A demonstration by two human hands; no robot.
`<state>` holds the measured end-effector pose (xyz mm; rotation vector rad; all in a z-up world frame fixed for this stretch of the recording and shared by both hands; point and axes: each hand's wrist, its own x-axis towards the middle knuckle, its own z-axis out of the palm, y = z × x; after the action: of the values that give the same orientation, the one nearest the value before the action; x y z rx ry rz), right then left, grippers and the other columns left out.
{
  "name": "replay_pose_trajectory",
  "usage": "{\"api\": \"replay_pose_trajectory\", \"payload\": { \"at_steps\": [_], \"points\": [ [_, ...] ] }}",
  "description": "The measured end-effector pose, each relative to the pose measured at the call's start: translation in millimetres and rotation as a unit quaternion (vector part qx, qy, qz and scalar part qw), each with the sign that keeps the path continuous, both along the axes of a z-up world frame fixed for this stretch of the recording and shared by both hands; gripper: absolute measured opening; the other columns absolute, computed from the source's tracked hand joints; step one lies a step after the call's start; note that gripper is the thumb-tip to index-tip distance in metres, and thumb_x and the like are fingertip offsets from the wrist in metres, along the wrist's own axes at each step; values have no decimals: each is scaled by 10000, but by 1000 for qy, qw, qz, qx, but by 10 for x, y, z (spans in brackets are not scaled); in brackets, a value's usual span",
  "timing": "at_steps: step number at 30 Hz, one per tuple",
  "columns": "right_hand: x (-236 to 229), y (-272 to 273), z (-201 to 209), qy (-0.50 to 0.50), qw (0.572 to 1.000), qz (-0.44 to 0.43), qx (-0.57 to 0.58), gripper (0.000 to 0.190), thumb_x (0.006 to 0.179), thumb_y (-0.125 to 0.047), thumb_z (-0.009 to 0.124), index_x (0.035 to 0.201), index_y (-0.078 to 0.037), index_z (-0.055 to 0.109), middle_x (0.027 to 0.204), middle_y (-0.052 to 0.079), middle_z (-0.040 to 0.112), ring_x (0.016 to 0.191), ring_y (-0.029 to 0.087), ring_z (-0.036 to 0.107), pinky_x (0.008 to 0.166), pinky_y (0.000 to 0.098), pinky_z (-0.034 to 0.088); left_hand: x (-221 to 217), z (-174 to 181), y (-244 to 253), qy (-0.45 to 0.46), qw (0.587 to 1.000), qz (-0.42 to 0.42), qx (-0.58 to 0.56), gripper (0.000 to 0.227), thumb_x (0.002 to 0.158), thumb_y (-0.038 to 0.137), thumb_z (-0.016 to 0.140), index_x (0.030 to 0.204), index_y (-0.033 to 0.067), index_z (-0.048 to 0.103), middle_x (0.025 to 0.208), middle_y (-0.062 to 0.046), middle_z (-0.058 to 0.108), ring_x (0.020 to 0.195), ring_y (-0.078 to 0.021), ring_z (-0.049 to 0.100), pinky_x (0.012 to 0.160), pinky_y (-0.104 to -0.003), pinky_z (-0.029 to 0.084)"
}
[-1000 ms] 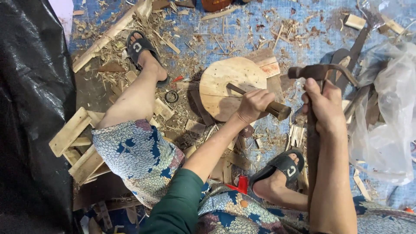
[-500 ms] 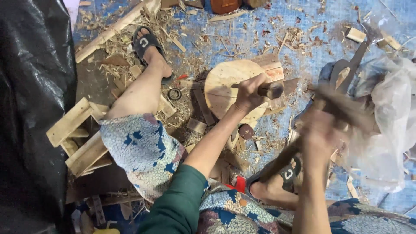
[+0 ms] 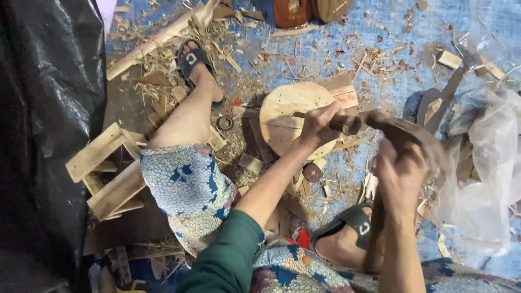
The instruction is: The person is using a hammer and chisel to carve a circular piece of wood, likely for an instrument part, while sitting on a tarp-covered floor.
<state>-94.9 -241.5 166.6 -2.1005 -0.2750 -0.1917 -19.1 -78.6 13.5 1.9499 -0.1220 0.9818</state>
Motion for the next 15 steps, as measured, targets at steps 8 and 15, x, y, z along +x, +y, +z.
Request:
{"api": "replay_pose_trajectory", "payload": {
  "at_steps": [8, 15],
  "points": [
    [17, -104, -329, 125, 987, -104, -16, 327, 1088, -307, 642, 936, -19, 674, 813, 187, 618, 816, 328, 608, 726, 443, 470, 28, 73, 87, -10, 1000, -3, -4, 273, 684, 123, 716, 764, 190, 463, 544, -56, 517, 567, -316, 638, 549, -292, 528],
    [-113, -17, -15, 132, 970, -81, 188, 135, 1150, -131, 454, 1161, -129, 589, 803, -72, 548, 603, 29, 486, 561, 172, 428, 58, -126, 26, -19, 998, 26, 52, 299, 730, 228, 747, 753, 213, 449, 534, 7, 510, 537, -219, 633, 547, -233, 498]
  ]
}}
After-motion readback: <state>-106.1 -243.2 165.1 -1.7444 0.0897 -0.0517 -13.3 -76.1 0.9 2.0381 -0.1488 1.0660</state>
